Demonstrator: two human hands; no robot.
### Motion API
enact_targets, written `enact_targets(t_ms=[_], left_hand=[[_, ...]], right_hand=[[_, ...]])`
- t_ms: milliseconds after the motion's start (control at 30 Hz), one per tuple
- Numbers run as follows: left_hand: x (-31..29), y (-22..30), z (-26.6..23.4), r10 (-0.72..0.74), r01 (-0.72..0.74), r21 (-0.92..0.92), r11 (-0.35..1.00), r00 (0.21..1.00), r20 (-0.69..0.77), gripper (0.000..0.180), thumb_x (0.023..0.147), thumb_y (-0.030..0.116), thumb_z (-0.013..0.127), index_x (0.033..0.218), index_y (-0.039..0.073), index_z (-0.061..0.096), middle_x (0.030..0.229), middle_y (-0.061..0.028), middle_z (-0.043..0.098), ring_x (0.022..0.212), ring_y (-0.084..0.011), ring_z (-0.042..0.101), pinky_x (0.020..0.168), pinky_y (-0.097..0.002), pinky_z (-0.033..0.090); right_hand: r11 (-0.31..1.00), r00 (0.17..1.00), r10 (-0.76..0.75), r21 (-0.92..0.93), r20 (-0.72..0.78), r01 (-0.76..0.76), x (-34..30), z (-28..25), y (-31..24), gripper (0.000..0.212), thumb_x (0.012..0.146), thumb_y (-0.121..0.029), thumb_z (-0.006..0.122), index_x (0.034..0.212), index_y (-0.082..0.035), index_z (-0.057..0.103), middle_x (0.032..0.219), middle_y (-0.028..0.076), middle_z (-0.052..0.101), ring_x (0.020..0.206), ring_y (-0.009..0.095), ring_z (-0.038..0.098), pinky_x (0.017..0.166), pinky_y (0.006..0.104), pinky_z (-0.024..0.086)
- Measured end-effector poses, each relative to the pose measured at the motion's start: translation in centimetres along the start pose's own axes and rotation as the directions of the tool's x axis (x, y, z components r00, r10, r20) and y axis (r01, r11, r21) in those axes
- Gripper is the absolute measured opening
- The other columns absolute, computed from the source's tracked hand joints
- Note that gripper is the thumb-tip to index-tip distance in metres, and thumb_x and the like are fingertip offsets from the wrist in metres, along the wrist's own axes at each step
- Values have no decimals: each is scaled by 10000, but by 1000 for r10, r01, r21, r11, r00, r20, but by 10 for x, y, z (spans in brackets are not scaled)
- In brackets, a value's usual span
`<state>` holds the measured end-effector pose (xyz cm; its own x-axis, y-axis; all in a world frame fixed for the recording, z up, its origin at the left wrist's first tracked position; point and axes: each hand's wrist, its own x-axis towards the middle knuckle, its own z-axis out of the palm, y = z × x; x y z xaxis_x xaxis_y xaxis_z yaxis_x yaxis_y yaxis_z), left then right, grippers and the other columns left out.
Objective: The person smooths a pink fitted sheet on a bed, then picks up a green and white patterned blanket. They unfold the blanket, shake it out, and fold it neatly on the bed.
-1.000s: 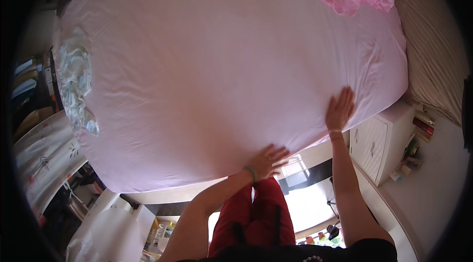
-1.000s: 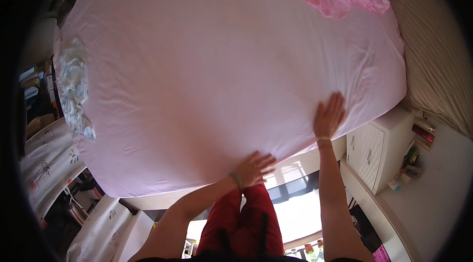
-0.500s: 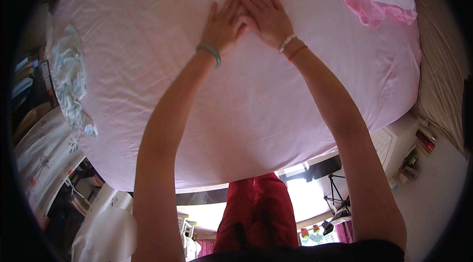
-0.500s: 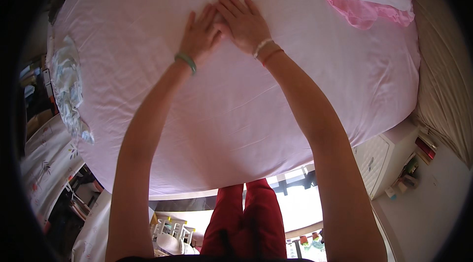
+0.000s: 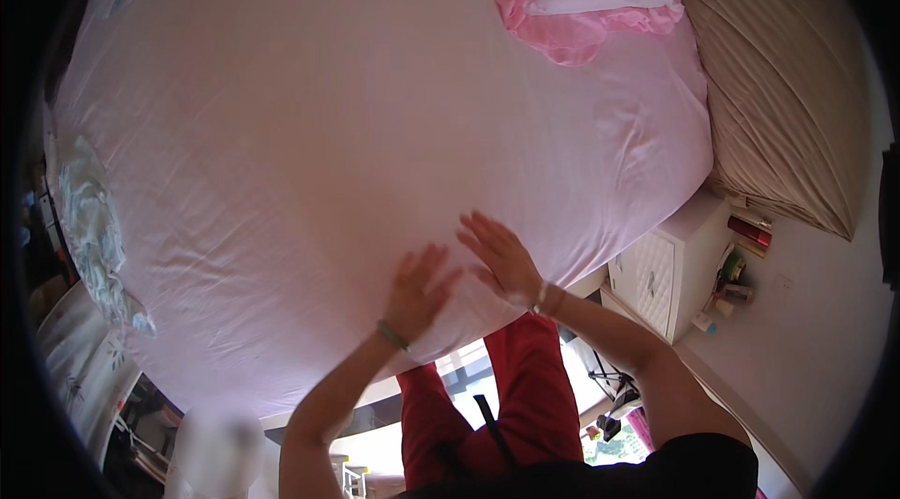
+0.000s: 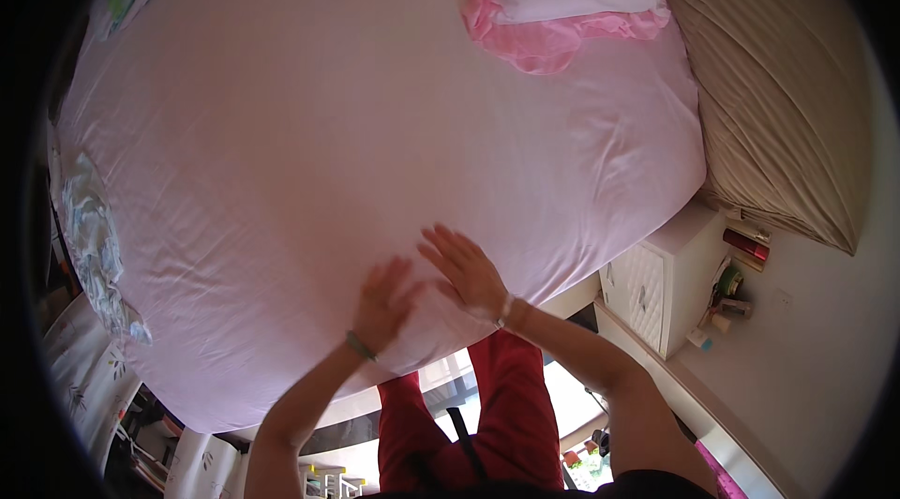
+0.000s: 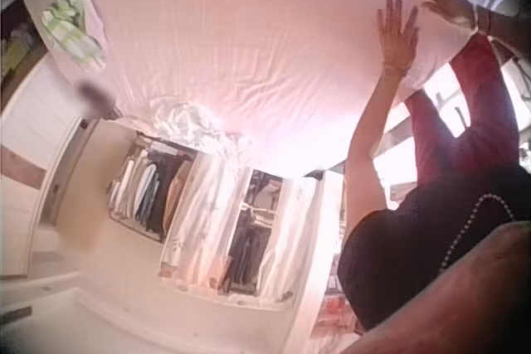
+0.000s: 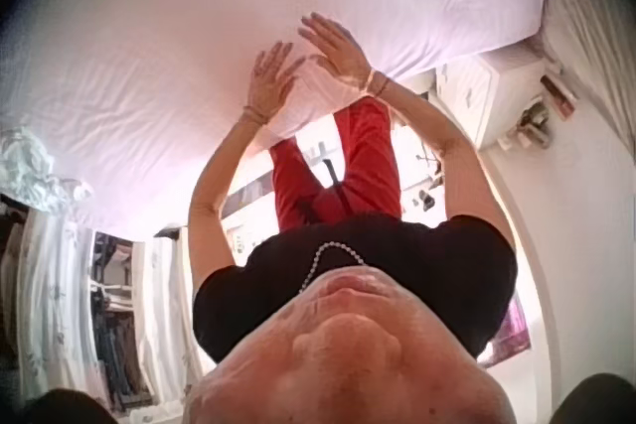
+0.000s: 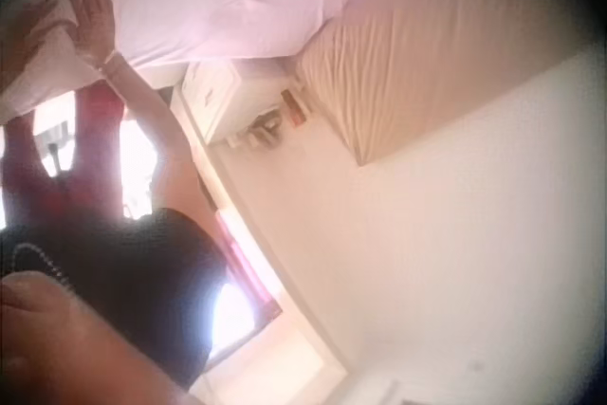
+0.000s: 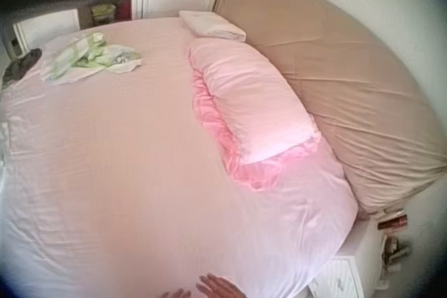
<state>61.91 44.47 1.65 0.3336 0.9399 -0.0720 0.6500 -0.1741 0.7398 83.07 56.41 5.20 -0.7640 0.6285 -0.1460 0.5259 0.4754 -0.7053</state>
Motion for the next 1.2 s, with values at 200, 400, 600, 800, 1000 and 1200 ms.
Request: enact_targets(t_ms=[200,400,600,800,1000,1200], left_hand=[[235,-60,-25,-87,227,436,871,945,-317,525,983,288,492,1473,125,402,1595,-114,267,1493,-327,170,1185,-551,135],[286,49,123,23,-12,434,901,1000,-20,671,927,462,527,1522,227,326,1629,-37,196,1508,-270,136,1151,-633,124],[265,198,244,334,-366,-18,930,827,453,534,942,400,561,1439,231,470,1601,-23,280,1489,-225,214,1175,-544,155],[379,234,223,154,-71,-493,867,979,130,247,883,60,623,1120,121,657,1084,-66,672,996,-261,629,886,-404,470],[653,228,214,-188,16,-599,800,956,-226,189,955,156,598,1106,88,688,948,-75,684,839,-191,637,746,-325,505],[795,153,243,-398,181,-603,777,883,-248,258,914,150,633,1135,16,617,868,-107,653,575,-202,608,485,-309,490]], right_hand=[[919,883,-182,-395,-433,-5,225,-62,124,568,1004,-399,439,1417,-9,429,1514,154,390,1431,317,302,1173,457,233],[839,854,22,-454,-519,-298,83,-171,279,566,963,-386,504,1424,-63,443,1488,129,432,1401,311,351,1156,490,246],[471,558,456,-343,-694,-812,-148,-247,380,553,1001,-339,492,1479,-81,388,1540,79,384,1439,250,308,1172,441,218],[449,186,887,883,-422,-137,-162,-322,403,250,994,-209,550,1170,-54,638,907,75,710,707,195,664,584,289,513],[-79,171,985,854,-12,515,-142,-348,497,171,961,-241,607,942,-74,639,832,57,676,668,190,637,498,260,468],[-334,390,914,755,113,564,-116,-350,515,202,979,-286,566,1011,-99,636,864,60,698,729,197,673,491,246,491]])
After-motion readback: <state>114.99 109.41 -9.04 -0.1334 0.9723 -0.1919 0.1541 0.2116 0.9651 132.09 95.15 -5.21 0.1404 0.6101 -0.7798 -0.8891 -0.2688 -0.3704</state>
